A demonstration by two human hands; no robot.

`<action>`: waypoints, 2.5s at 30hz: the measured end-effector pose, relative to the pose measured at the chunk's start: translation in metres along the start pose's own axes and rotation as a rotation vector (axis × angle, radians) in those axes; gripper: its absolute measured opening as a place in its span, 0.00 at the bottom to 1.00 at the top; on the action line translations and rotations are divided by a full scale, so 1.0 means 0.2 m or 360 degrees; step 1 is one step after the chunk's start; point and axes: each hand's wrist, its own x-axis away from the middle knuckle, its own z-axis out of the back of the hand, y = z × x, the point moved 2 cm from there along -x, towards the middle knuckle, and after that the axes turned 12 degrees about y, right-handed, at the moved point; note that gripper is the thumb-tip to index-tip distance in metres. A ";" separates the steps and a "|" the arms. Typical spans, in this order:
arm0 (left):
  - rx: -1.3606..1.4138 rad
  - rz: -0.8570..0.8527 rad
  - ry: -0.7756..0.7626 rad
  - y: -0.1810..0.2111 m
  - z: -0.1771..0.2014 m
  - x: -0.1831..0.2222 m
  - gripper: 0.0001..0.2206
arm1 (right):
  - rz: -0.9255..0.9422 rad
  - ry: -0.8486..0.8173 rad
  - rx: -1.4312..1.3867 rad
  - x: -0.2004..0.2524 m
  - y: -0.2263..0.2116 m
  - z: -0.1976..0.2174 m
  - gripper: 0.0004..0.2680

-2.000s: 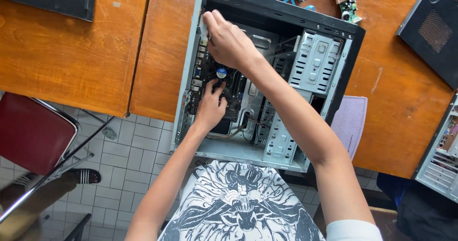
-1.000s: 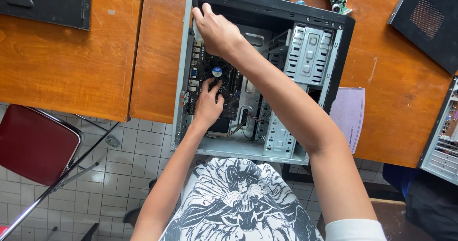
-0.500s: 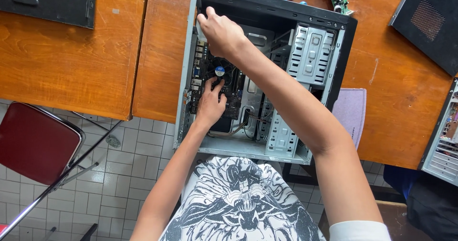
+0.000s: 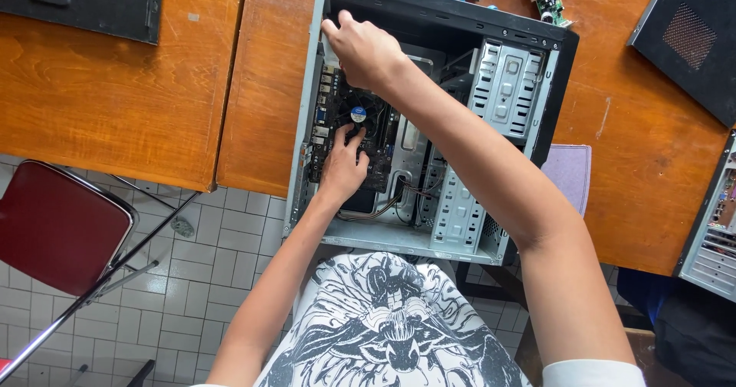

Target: Mounting a motherboard into a computer case using a screwdriver and screws

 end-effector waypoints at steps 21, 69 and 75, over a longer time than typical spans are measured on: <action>-0.0001 0.0002 0.0001 0.01 0.01 0.00 0.23 | -0.0117 -0.0090 -0.0170 -0.01 -0.01 0.00 0.17; -0.0148 -0.0352 -0.0083 0.17 -0.07 0.13 0.19 | -0.0281 0.0115 -0.0079 0.08 0.00 -0.03 0.12; -0.0237 -0.0453 -0.0204 0.07 -0.20 0.20 0.11 | -0.0241 0.0000 -0.0231 0.10 0.01 0.03 0.11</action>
